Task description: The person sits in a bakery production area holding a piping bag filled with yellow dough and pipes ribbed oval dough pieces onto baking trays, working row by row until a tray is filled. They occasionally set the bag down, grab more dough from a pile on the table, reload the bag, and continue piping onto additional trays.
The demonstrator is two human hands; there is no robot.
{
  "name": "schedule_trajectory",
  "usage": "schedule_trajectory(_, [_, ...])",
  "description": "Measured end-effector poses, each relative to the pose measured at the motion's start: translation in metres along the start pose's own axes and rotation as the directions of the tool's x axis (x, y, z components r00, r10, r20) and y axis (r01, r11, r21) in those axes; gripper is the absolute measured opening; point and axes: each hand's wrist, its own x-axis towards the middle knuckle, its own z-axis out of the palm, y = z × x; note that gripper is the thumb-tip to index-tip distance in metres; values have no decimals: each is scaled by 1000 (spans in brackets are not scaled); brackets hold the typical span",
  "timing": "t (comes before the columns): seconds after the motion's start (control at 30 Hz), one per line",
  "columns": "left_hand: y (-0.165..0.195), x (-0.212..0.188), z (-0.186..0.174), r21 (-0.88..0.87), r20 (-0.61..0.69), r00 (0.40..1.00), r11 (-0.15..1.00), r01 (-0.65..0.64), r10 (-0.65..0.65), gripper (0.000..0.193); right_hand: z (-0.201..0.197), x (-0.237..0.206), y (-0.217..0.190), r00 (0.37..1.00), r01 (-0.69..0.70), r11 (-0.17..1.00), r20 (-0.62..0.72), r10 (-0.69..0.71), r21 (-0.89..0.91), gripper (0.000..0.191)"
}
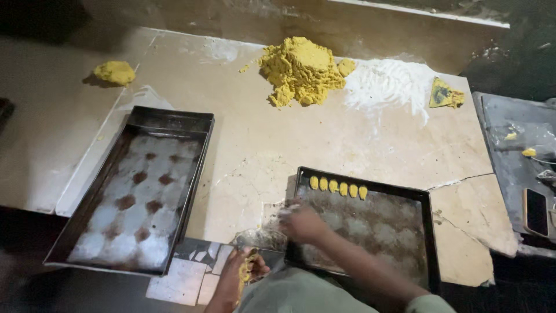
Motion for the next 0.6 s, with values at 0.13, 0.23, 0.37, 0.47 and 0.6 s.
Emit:
schedule_trajectory(0.13, [3,30,26,-69,42,996,995,-71,74,32,-27,-16,49,888,-378,894,179,423,-241,30])
schedule_trajectory(0.23, [-4,66,33,-108,85,988,987,-118,128,37,-55,-27,104,781,-578,794,154,605,-189,33])
schedule_trajectory(0.37, [-25,115,16,-24,-248,968,999,-42,34,51,-82,-8,229,791,-589,792,86,605,-159,34])
schedule_trajectory(0.47, [-31,150,-1,17,-205,979,1000,22,-18,67,-92,27,353,823,-508,855,-234,517,100,39])
schedule_trajectory(0.6, [-22,174,-20,-119,-162,974,983,143,-161,69,-111,77,496,691,-661,747,-327,645,76,108])
